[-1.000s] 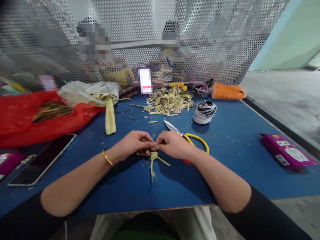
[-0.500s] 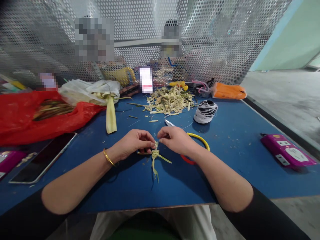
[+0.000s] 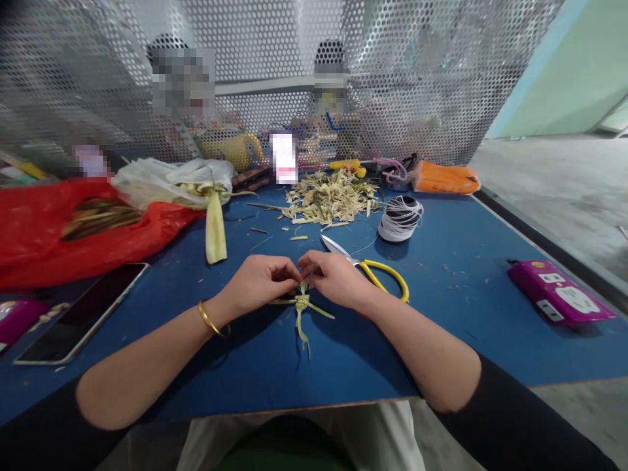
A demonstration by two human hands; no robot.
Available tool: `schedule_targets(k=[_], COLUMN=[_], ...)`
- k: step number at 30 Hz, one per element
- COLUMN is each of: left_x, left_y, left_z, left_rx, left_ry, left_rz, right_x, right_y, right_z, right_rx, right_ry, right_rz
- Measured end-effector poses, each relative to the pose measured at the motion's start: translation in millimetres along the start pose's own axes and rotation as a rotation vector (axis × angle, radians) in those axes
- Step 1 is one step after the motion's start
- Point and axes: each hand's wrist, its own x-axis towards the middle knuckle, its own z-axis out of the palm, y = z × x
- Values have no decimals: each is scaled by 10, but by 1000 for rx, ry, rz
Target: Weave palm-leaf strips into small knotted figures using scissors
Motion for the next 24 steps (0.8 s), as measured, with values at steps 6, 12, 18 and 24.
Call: schedule_targets(k=[6,12,18,24], left_x=[-34,-6,6,23], left_y=[5,-69,-89,-102], left_z=[31,49,34,7], left_rx=[503,649,741,655], left_ry=[82,142,144,156], left_rz=[340,531,585,551], right_x=[17,27,49,67], right_y=[32,53,58,87], right_z=[18,13,10,31], right_rx=[21,43,95,-41], right_ry=[47,55,28,75], right_rz=[28,24,48,38])
